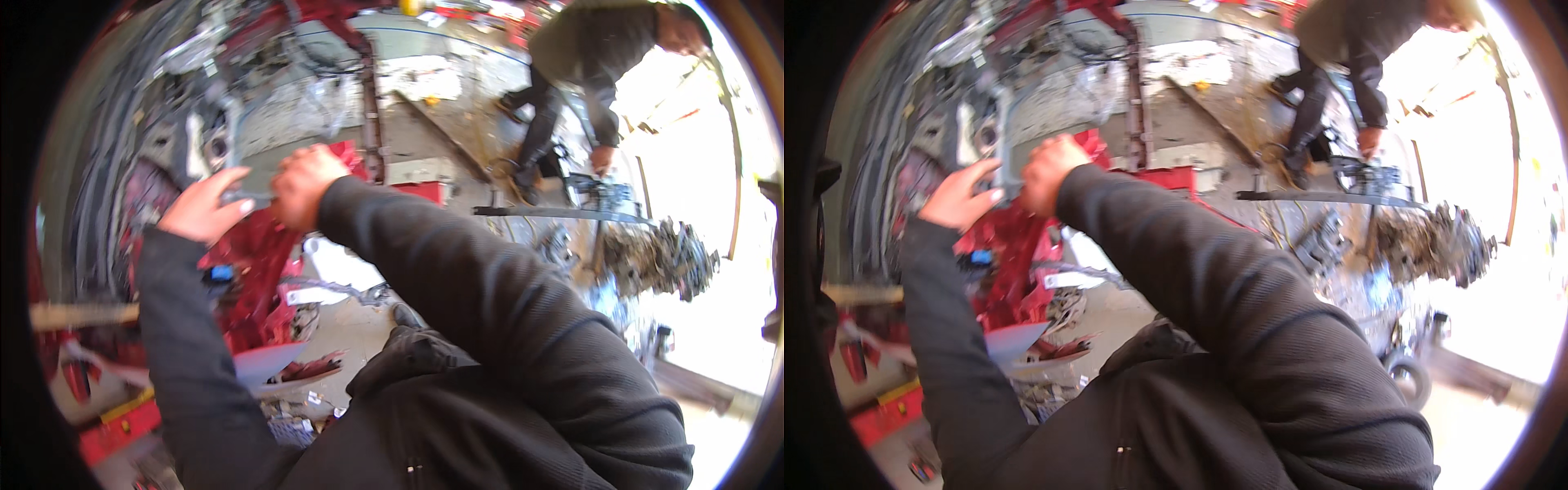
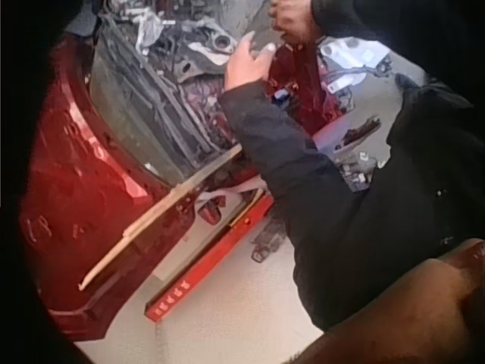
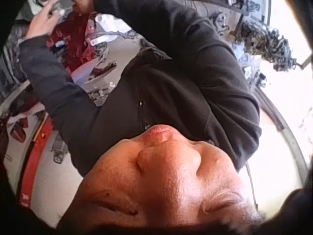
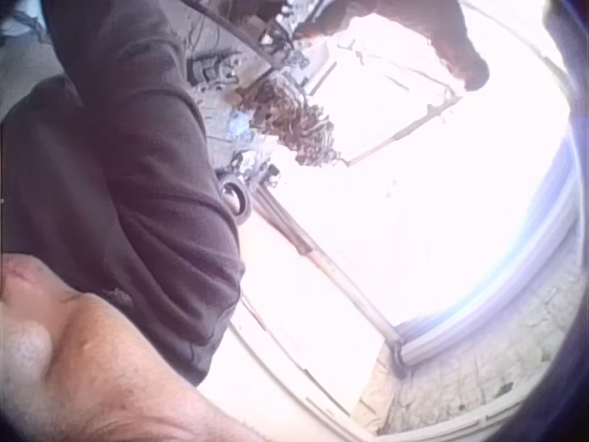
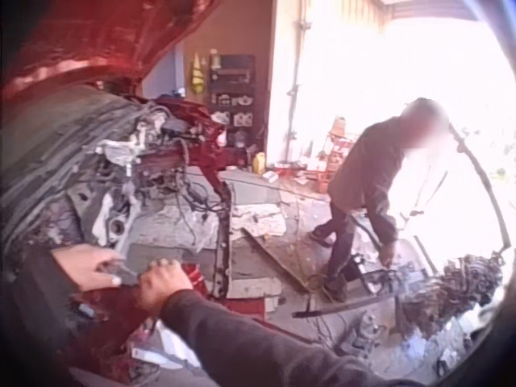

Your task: The person uses a hydraulic jack to straighten a bent metal car frame part on the floor. They then stand and align a red subframe component with the car's chassis, holding it in place while another person assists with positioning.

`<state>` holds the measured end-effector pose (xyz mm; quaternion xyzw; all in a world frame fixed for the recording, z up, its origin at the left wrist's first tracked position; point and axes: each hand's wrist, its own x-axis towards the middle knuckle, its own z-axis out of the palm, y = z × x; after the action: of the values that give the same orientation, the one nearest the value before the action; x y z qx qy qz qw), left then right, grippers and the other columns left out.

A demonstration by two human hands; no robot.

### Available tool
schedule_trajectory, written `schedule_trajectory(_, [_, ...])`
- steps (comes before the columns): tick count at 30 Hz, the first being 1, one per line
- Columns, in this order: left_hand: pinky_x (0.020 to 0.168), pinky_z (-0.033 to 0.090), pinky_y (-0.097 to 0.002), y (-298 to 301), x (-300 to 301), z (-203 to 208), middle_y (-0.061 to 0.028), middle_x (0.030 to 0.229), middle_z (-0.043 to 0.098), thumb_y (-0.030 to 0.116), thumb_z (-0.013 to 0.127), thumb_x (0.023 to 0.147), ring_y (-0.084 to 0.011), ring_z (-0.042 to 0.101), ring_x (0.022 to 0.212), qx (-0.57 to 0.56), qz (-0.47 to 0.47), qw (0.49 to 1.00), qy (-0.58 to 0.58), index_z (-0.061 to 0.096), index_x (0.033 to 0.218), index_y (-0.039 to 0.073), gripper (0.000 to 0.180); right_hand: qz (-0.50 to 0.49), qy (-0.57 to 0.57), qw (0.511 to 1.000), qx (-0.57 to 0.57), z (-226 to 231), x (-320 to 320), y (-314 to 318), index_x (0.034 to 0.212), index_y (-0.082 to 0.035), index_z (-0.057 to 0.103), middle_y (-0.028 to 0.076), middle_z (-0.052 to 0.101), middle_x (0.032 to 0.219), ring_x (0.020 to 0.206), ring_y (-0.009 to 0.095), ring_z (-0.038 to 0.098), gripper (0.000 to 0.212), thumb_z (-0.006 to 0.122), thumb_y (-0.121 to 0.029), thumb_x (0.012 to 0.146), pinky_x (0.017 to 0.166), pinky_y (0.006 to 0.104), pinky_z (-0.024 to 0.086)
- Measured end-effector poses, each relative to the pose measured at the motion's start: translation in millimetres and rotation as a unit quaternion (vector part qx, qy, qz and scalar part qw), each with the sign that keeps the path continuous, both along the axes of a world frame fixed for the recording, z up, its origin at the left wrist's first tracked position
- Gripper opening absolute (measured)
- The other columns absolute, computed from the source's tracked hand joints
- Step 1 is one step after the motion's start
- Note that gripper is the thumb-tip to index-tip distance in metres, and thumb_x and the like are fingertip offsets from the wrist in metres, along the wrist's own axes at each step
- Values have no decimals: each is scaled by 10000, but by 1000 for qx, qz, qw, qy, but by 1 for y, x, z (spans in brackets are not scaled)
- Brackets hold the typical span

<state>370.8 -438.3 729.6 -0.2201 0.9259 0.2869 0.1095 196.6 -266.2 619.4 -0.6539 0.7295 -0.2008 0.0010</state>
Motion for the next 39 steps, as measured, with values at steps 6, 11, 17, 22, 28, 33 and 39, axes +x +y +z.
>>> schedule_trajectory(6, [935, 612, -431, 12, -2, 16, -230, 1344, 772, 276, 811, 1033, -306, 767, 1050, -81, 10, 996, 22, 609, 1585, 49, 630, 105, 142, 984, 2, 10, -6, -5, 905, -154, 816, 90, 776, 944, 974, 345, 765, 329, 646, -414, 1014, 809, 577, 577])
schedule_trajectory(11, [1067, 584, -477, 21, -2, 30, -248, 1388, 754, 368, 800, 1019, -407, 746, 1256, -115, 7, 993, 0, 623, 1568, 70, 649, 124, 122, 985, 11, 14, -10, -10, 910, -122, 808, 124, 779, 919, 964, 361, 764, 330, 637, -385, 1013, 822, 561, 589])
schedule_trajectory(17, [1120, 566, -472, 23, -2, 37, -259, 1386, 751, 378, 790, 1016, -419, 730, 1307, -132, 15, 991, 2, 629, 1563, 62, 652, 98, 70, 993, 14, 14, -8, -13, 907, -89, 800, 130, 783, 930, 938, 384, 763, 348, 629, -375, 1007, 838, 566, 618])
schedule_trajectory(22, [1092, 576, -481, 19, -3, 38, -261, 1372, 754, 370, 787, 1009, -429, 744, 1265, -102, 27, 994, -11, 632, 1554, 44, 654, 91, 50, 994, 17, 14, -8, -13, 921, -66, 787, 137, 783, 955, 1007, 391, 751, 330, 648, -357, 989, 869, 562, 623])
schedule_trajectory(28, [1068, 587, -480, 17, -2, 34, -262, 1374, 751, 379, 788, 1010, -435, 751, 1234, -132, 6, 991, 0, 631, 1554, 51, 654, 89, 28, 995, 42, 16, -9, -14, 1010, -54, 806, 190, 810, 1041, 1126, 403, 750, 386, 633, -400, 998, 959, 547, 623])
schedule_trajectory(33, [1064, 591, -476, 16, -3, 30, -264, 1382, 750, 375, 790, 1009, -426, 756, 1233, -119, 6, 993, 0, 630, 1555, 56, 653, 85, 21, 996, 25, 18, -8, -12, 1007, -54, 801, 187, 807, 1017, 1096, 401, 757, 373, 647, -393, 989, 928, 545, 630])
schedule_trajectory(39, [1076, 585, -474, 16, -5, 25, -266, 1392, 749, 375, 791, 1010, -427, 752, 1248, -111, -3, 994, 2, 625, 1568, 64, 660, 84, 7, 996, 4, 17, -9, -10, 1013, -49, 794, 175, 808, 987, 1063, 410, 759, 346, 672, -370, 969, 913, 542, 634])
